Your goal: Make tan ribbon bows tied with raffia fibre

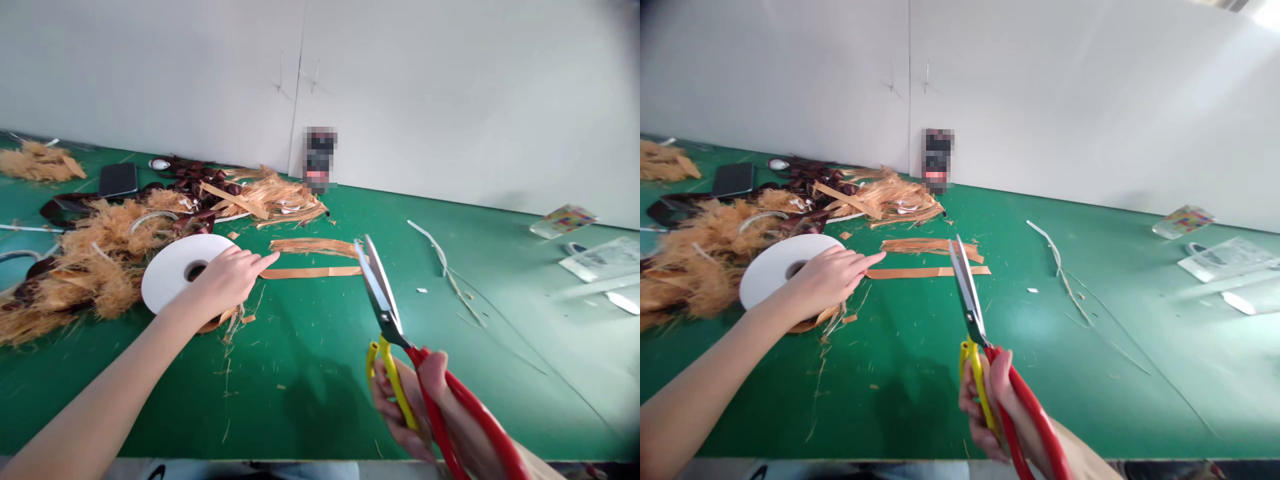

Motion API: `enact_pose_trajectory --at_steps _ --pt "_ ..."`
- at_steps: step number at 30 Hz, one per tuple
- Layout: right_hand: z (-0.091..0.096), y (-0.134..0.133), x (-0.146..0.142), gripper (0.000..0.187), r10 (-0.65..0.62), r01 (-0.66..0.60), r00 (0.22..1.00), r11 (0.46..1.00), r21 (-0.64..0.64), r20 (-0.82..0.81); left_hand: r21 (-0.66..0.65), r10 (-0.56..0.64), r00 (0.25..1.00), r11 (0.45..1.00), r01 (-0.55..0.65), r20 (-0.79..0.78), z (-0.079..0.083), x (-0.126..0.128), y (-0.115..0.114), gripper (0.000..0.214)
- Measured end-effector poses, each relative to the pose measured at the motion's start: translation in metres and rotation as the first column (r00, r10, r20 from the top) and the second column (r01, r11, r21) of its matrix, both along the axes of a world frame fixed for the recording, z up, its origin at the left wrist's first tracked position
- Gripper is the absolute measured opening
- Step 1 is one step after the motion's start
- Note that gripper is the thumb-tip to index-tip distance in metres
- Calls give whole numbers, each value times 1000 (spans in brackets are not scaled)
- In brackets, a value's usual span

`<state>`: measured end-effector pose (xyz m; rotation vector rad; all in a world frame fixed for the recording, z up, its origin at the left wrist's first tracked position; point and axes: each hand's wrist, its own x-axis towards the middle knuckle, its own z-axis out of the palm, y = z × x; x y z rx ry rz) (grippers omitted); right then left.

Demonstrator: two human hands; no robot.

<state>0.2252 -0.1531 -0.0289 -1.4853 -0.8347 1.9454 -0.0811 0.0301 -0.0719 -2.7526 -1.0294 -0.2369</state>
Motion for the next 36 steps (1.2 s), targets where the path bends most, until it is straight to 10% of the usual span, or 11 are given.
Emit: enact_pose_trajectory --at_steps 4,14,36 --pt "4 9 -21 66 -60 -141 892 904 -402 -447 -17 31 999 999 -31 10 0 0 0 53" --pt "5 38 -65 85 94 -305 928 748 -590 -361 -13 35 998 999 -34 50 1 1 -1 46" --pt "5 72 -102 73 166 -301 942 801 -517 -292 197 -70 994 979 52 88 12 6 -12 37"
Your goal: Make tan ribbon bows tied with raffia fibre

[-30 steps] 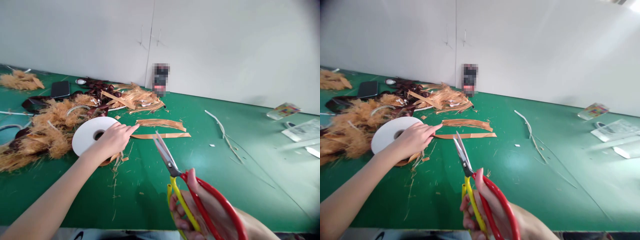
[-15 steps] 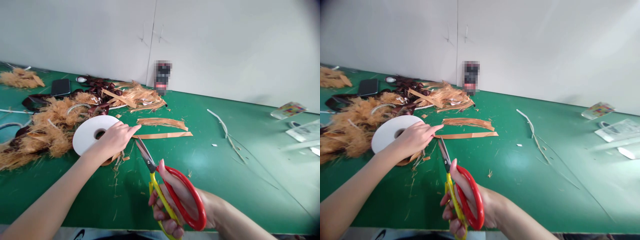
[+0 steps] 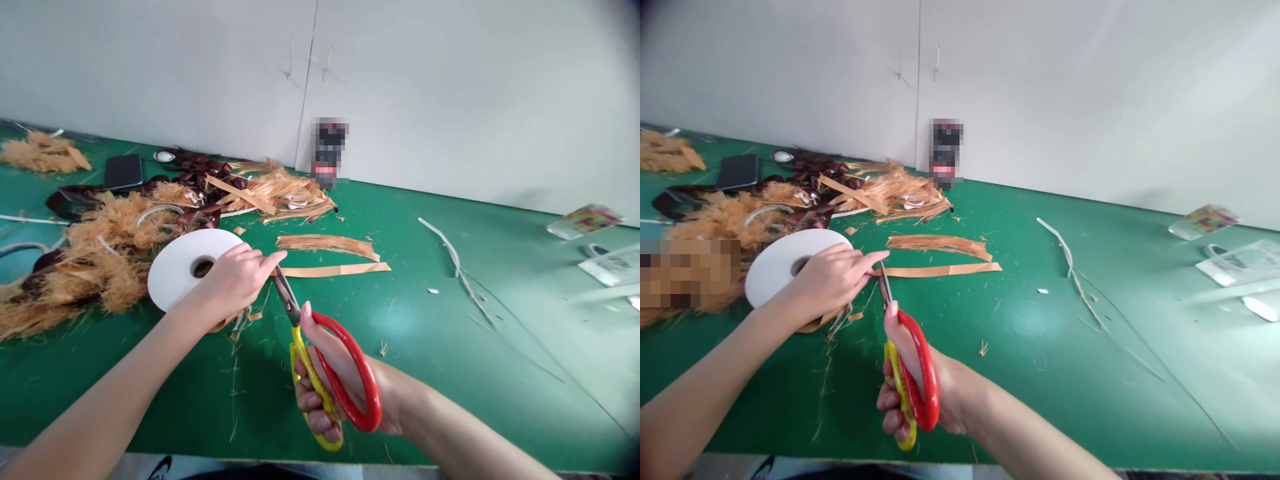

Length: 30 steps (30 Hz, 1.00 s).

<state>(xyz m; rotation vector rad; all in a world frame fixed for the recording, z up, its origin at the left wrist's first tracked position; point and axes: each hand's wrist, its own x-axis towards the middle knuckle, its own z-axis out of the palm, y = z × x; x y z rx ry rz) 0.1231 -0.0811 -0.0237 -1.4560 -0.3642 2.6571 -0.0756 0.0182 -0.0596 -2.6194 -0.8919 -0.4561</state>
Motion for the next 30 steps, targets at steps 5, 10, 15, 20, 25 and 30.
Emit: enact_pose_trajectory --at_steps 5,10,15,20,25,30 --pt "7 1 -5 72 -9 8 999 1000 19 36 75 -24 999 997 26 -24 0 0 -2 39" --pt "7 -1 -7 71 -14 8 998 996 87 61 54 -10 1000 998 11 -26 -2 1 -2 39" --pt "9 -1 -15 73 -1 -18 992 989 147 125 35 7 999 999 -6 -33 -1 1 -4 40" --pt "0 -1 -19 69 52 -77 986 985 155 158 11 5 1000 1000 -5 -30 0 1 -4 41" --pt "-12 -4 -15 55 62 -79 993 984 163 105 21 9 1000 1000 -9 -17 1 -1 -3 41" --pt "-5 -17 -7 60 25 -67 984 969 238 176 30 44 998 999 -46 43 7 -2 -3 30"
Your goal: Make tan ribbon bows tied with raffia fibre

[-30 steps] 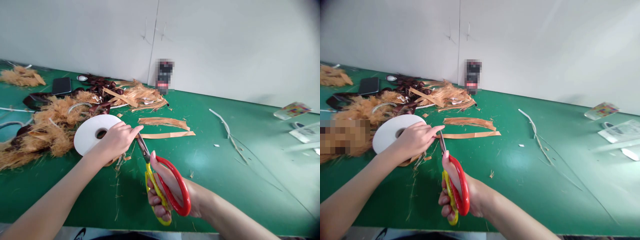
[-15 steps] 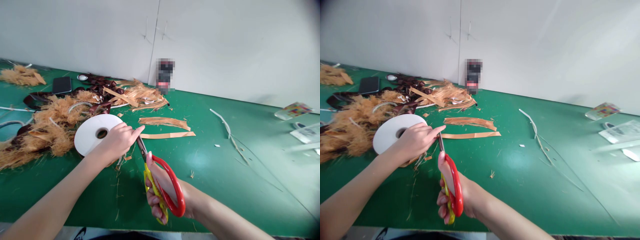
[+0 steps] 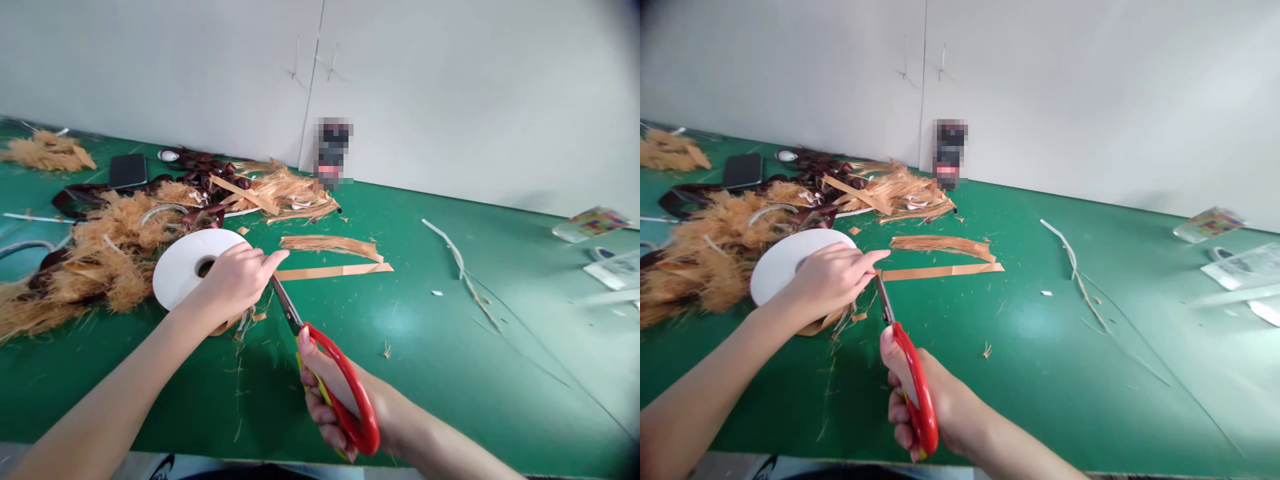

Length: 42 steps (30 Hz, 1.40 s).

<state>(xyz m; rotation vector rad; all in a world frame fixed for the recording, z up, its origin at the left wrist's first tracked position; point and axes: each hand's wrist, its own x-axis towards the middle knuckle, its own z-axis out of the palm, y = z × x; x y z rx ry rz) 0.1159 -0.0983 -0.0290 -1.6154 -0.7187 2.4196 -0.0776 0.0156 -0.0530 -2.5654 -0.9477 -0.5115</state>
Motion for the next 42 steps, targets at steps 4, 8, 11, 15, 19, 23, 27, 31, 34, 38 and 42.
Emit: enact_pose_trajectory --at_steps 4,8,11,15,19,23,27,31,34,38,42 --pt "-5 -17 9 63 -119 120 993 973 196 -20 26 14 987 1000 -18 160 6 5 -5 15" --pt "-12 -14 18 64 -356 314 933 874 372 48 69 -94 960 995 79 264 4 19 -22 7" --pt "-11 0 23 53 -525 479 851 766 428 -12 124 -224 931 973 195 288 1 32 -38 5" --pt "-10 15 25 43 -533 537 838 770 343 -116 190 -332 907 938 289 261 2 43 -53 4" --pt "-9 19 23 34 -511 559 826 793 240 -237 191 -354 897 931 311 266 2 46 -56 12" --pt "-6 21 23 32 -508 565 816 802 194 -275 240 -426 861 899 367 277 0 45 -56 19" --pt "-7 21 26 37 -498 549 826 815 182 -264 303 -495 845 852 426 204 1 41 -59 16" --pt "-9 18 29 44 -477 532 836 825 190 -271 354 -546 817 813 463 186 2 41 -63 16" --pt "-8 16 33 45 -439 513 853 804 300 -282 315 -506 838 844 433 205 2 44 -61 20" --pt "-4 16 44 38 -388 451 893 772 448 -230 242 -383 911 908 342 151 3 36 -49 21" --pt "-2 17 61 36 -420 477 878 734 484 -229 18 -271 960 963 270 75 0 12 -36 29"
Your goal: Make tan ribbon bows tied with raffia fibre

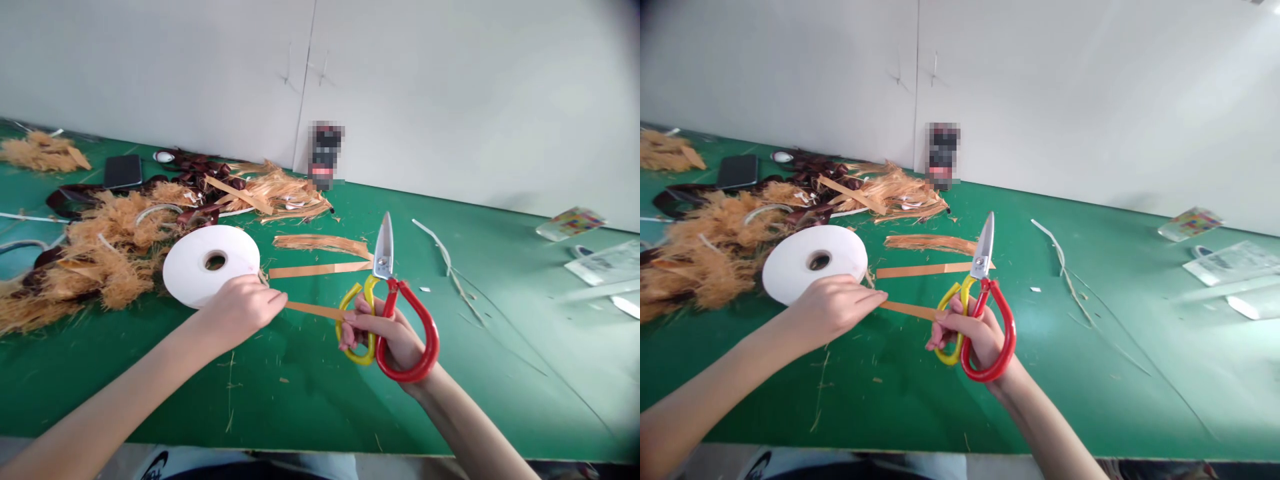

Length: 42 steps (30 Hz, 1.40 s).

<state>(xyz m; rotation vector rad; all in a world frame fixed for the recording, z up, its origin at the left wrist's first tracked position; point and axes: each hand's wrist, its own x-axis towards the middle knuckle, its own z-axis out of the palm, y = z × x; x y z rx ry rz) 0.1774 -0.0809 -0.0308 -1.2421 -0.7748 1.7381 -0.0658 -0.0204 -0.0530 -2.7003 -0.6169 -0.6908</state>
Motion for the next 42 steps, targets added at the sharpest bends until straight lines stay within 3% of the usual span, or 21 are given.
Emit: enact_pose_trajectory --at_steps 4,12,16,20,25,31,34,36,37,39,40,42 --pt "1 2 17 36 -43 43 999 999 15 20 -115 45 999 992 -47 -20 -8 -23 2 33" --pt "2 8 51 36 -147 142 982 989 48 122 3 209 973 978 -209 -103 -20 -37 13 28" --pt "1 17 74 36 -219 194 924 975 110 313 19 280 952 960 -280 -123 -19 -43 22 34" --pt "-6 31 98 39 -284 242 852 959 150 440 -28 233 962 971 -239 -143 -15 -41 20 37" --pt "-19 46 114 40 -313 284 773 949 141 552 -102 132 985 985 -143 -108 -14 -36 16 22" --pt "-33 48 109 42 -412 353 710 910 217 571 -88 70 997 993 -73 -43 -15 -33 12 21" --pt "-26 40 98 50 -446 389 703 893 226 554 -98 69 997 993 -71 -29 -14 -33 11 22" --pt "-13 28 87 60 -411 382 743 909 170 528 -104 63 998 992 -65 -19 -14 -34 10 20" --pt "-4 20 80 66 -346 356 816 932 69 462 -101 61 998 993 -62 -13 -14 -34 9 19" --pt "13 -1 67 73 -137 181 947 975 -132 289 -85 57 998 995 -57 -4 -14 -34 7 15" --pt "20 -13 60 75 -14 62 981 967 -247 192 -74 57 998 996 -57 1 -14 -34 6 13" --pt "29 -36 46 78 189 -189 981 896 -402 -41 -52 51 999 997 -51 7 -14 -34 4 11"
